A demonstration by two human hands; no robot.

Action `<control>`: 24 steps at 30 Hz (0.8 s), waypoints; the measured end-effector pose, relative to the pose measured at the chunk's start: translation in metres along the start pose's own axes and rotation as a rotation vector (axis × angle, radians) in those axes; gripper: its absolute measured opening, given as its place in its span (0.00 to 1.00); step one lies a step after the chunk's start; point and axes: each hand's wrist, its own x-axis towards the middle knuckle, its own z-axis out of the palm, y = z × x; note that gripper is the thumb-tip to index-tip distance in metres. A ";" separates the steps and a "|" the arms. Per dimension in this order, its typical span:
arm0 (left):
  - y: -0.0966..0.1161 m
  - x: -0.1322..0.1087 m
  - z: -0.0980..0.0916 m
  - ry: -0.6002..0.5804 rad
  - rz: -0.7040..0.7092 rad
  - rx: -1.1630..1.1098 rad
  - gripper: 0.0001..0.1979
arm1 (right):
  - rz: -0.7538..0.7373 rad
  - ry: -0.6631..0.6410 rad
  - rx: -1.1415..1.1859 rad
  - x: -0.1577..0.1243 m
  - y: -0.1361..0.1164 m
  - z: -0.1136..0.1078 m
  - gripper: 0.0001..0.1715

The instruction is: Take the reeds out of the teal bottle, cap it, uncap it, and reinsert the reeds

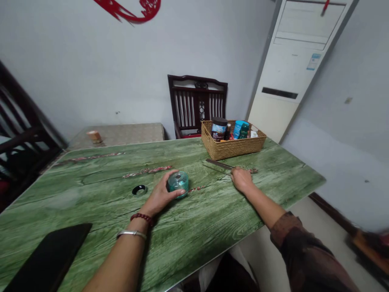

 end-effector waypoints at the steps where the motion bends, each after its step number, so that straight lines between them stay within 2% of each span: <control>1: 0.000 0.000 0.000 0.001 0.001 -0.011 0.39 | 0.002 0.002 -0.003 0.000 -0.001 0.002 0.15; 6: 0.000 0.000 -0.001 0.001 0.009 -0.041 0.39 | -0.048 0.002 0.001 0.000 -0.012 -0.003 0.16; 9: 0.000 -0.001 -0.001 -0.003 0.009 -0.038 0.39 | -0.092 0.040 0.108 0.002 -0.019 -0.013 0.13; 13: 0.002 -0.001 -0.001 -0.003 0.013 -0.027 0.38 | -0.158 0.180 0.569 0.012 -0.033 -0.037 0.07; 17: 0.002 -0.002 -0.001 -0.017 0.025 -0.024 0.38 | -0.189 0.164 1.220 0.021 -0.060 -0.075 0.09; 19: 0.002 -0.002 -0.001 -0.016 0.032 -0.032 0.38 | -0.257 0.175 1.450 0.022 -0.079 -0.094 0.12; 22: 0.001 -0.002 -0.001 -0.022 0.031 -0.023 0.38 | -0.337 0.222 1.586 0.020 -0.109 -0.114 0.14; 24: 0.001 -0.002 -0.001 -0.025 0.036 -0.020 0.38 | -0.380 0.223 1.584 0.021 -0.126 -0.117 0.15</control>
